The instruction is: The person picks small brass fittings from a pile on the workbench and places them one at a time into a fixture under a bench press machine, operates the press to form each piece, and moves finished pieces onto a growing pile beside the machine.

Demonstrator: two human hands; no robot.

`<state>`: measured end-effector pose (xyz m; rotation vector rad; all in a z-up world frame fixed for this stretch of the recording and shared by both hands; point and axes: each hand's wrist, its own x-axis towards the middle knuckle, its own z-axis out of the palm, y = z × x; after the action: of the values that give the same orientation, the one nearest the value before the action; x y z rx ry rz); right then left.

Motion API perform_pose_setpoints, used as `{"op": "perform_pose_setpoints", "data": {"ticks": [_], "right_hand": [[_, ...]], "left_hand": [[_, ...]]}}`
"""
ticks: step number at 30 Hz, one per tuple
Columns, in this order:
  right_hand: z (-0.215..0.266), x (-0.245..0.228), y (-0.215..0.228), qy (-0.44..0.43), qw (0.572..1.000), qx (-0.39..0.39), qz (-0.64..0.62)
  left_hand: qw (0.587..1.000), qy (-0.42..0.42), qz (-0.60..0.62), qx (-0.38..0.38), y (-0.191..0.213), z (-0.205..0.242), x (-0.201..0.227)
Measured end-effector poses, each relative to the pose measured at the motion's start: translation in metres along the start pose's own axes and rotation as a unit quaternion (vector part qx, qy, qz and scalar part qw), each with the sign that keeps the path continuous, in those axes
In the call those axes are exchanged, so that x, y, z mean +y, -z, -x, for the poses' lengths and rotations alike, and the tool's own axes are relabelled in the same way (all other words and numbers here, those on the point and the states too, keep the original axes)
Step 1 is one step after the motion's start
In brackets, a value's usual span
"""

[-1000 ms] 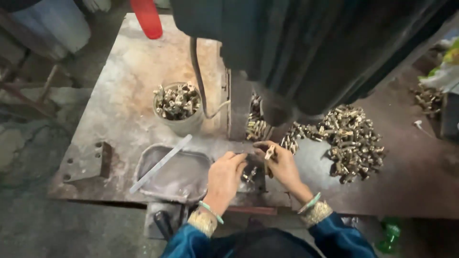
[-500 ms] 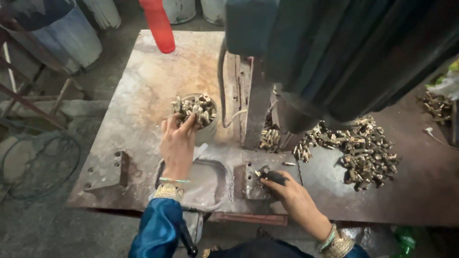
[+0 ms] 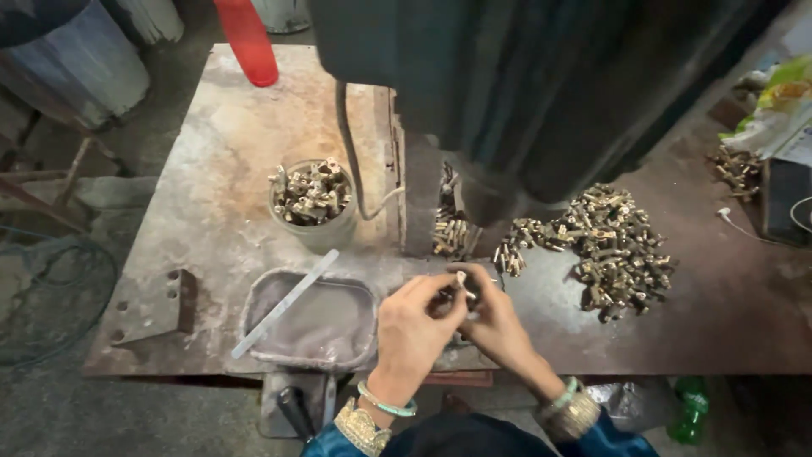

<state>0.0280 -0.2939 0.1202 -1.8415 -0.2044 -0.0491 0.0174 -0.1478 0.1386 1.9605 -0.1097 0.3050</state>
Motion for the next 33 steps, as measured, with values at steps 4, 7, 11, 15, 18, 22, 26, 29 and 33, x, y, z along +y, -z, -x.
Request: {"op": "perform_pose_setpoints", "data": {"ticks": [4, 7, 11, 15, 18, 22, 26, 29, 33], "right_hand": [[-0.033, 0.087, -0.013, 0.050, 0.996, -0.004, -0.067], [-0.053, 0.054, -0.017, -0.007, 0.989, 0.036, -0.143], [-0.062, 0.017, -0.018, -0.030, 0.983, 0.044, -0.176], [-0.096, 0.054, 0.028, -0.042, 0.944, -0.294, -0.143], [-0.071, 0.048, -0.004, -0.023, 0.985, -0.072, -0.154], [-0.074, 0.035, 0.004, -0.039, 0.969, -0.118, -0.212], [-0.076, 0.030, 0.008, -0.042, 0.972, -0.173, -0.153], [-0.075, 0.030, 0.009, -0.035, 0.969, -0.176, -0.169], [-0.076, 0.019, 0.005, -0.039, 0.973, -0.158, -0.162]], "left_hand": [[0.951, -0.223, -0.201, 0.071, 0.011, -0.009, 0.025], [0.951, -0.183, -0.209, 0.133, 0.021, -0.012, 0.029], [0.962, -0.101, -0.227, 0.116, 0.024, 0.008, -0.001], [0.940, -0.190, -0.281, -0.036, -0.022, 0.037, -0.018], [0.880, -0.254, -0.303, -0.264, -0.096, 0.030, -0.057], [0.871, -0.431, -0.224, -0.070, -0.236, -0.037, -0.114], [0.858, -0.400, -0.311, -0.084, -0.256, -0.087, -0.058], [0.853, -0.374, -0.315, -0.183, -0.242, -0.084, -0.047], [0.925, -0.264, -0.157, -0.223, -0.207, -0.042, -0.062]]}}
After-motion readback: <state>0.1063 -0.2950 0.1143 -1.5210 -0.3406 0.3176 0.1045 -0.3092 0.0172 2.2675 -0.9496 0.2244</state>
